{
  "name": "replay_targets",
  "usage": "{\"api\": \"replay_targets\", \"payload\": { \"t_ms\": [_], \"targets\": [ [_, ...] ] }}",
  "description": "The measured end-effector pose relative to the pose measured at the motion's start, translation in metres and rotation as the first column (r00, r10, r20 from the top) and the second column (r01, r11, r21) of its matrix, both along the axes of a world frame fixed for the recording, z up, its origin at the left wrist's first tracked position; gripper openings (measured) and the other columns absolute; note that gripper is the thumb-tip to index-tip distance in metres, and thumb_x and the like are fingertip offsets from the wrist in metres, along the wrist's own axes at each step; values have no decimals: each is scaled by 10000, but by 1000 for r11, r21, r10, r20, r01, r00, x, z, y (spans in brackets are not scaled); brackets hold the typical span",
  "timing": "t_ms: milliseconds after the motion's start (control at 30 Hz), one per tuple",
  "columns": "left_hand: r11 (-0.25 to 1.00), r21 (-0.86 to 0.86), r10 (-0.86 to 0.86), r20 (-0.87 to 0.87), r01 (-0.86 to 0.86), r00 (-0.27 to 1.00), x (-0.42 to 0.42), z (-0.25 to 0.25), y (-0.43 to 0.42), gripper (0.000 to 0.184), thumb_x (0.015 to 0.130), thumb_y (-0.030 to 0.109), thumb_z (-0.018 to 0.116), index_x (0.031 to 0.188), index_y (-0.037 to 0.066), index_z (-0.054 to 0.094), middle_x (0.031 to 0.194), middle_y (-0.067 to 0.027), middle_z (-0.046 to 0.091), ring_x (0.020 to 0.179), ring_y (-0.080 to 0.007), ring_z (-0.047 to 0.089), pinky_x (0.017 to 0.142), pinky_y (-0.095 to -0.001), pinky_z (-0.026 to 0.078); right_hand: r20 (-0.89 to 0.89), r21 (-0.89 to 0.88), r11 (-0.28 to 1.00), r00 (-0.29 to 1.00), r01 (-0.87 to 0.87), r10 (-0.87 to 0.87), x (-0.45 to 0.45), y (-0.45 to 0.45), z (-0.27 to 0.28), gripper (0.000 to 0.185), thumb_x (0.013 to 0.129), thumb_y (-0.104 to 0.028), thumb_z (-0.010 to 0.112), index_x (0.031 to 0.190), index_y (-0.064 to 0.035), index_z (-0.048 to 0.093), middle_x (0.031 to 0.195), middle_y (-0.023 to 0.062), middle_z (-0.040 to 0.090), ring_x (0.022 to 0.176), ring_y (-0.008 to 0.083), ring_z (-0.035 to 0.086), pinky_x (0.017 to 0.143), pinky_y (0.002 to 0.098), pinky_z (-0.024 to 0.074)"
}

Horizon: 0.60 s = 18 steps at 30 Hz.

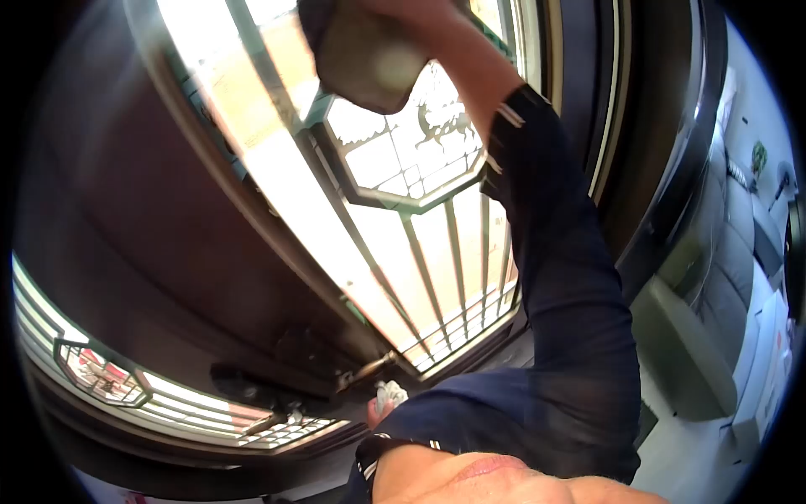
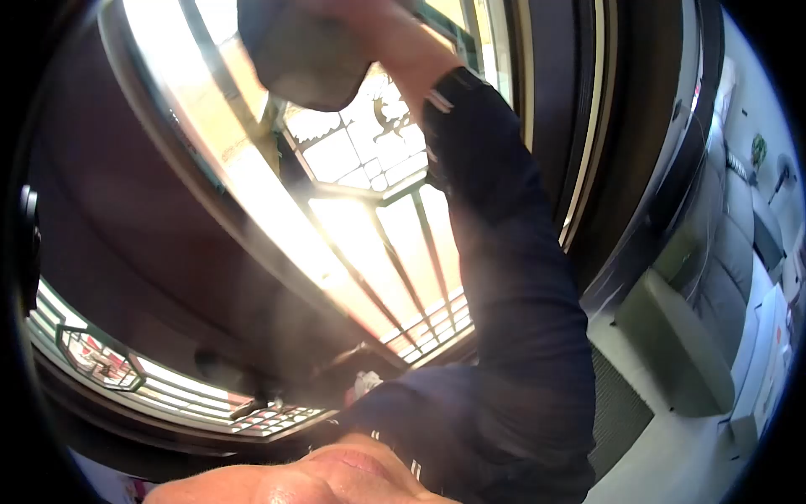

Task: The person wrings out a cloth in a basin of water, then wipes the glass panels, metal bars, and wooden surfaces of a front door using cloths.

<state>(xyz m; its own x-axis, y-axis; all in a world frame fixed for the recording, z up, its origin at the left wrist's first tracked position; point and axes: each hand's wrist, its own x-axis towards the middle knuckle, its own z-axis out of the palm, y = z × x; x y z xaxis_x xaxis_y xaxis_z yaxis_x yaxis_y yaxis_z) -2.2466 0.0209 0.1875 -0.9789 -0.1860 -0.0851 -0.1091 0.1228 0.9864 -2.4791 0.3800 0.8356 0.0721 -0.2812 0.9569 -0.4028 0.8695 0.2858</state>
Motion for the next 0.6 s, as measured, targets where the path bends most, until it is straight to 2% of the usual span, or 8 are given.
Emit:
{"api": "replay_targets", "payload": {
  "t_ms": [133, 233, 333, 400, 433, 467, 500, 600],
  "targets": [
    [995, 10, -97, 81, 96, 992, -11, -8, 65, 270, 738, 135, 686, 963, 24, 584, 872, -52, 633, 786, -112, 586, 739, -290, 488, 38, -147, 972, 983, 185, -182, -14, 128, -2, 630, 902, -430, 399, 1357, -3, 318, 1321, 242, 383, 1258, 386, 331, 1047, 509, 204],
    [993, 64, -101, 39, 98, 994, -7, 33, 127, 239, 736, 102, 675, 943, 19, 590, 840, -49, 640, 766, -109, 593, 718, -285, 493, 103, -238, 918, 948, 316, -300, -23, 198, -18, 648, 897, -411, 414, 1361, 26, 294, 1352, 259, 339, 1280, 403, 291, 1059, 526, 167],
    [976, 178, -147, 118, 124, 982, -10, 22, 166, 232, 736, 109, 697, 928, 19, 605, 826, -48, 647, 757, -96, 596, 714, -276, 492, 275, -284, 853, 890, 438, -365, -24, 218, -72, 669, 891, -391, 430, 1365, 54, 271, 1383, 276, 294, 1301, 420, 251, 1072, 542, 130],
    [968, 186, -199, 145, 171, 969, -10, 20, 185, 240, 741, 131, 714, 928, 22, 612, 827, -49, 649, 762, -92, 597, 714, -269, 488, 423, -228, 829, 818, 511, -389, -19, 196, -144, 684, 887, -378, 440, 1367, 73, 255, 1404, 287, 265, 1316, 431, 224, 1080, 553, 105],
    [964, 172, -225, 124, 203, 966, -9, 28, 192, 244, 744, 141, 718, 929, 22, 611, 820, -45, 647, 764, -90, 596, 711, -267, 486, 430, -161, 850, 811, 502, -397, -13, 179, -187, 692, 885, -371, 445, 1368, 82, 247, 1414, 292, 250, 1323, 437, 211, 1084, 558, 93],
    [960, 171, -244, 125, 221, 962, -9, 33, 196, 245, 746, 143, 720, 929, 23, 611, 814, -41, 645, 764, -89, 594, 710, -267, 485, 335, -78, 881, 845, 467, -418, -8, 161, -242, 565, 867, -324, 431, 1314, 19, 390, 1294, 293, 410, 1272, 395, 321, 1078, 494, 184],
    [956, 167, -262, 122, 240, 957, -11, 40, 200, 246, 747, 146, 722, 929, 23, 611, 809, -38, 643, 763, -87, 593, 708, -267, 484, 335, 1, 920, 866, 393, -371, -3, 148, -276, 596, 854, -328, 467, 1328, 17, 365, 1314, 291, 382, 1285, 395, 301, 1082, 486, 185],
    [982, 54, -183, 51, 180, 982, -14, 64, 203, 239, 732, 133, 716, 918, 22, 615, 788, -56, 647, 747, -101, 601, 703, -281, 488, 368, 244, 967, 915, 75, -164, 0, 151, -290, 716, 812, -341, 575, 1368, 11, 291, 1376, 282, 299, 1322, 395, 240, 1094, 461, 190]
  ]
}}
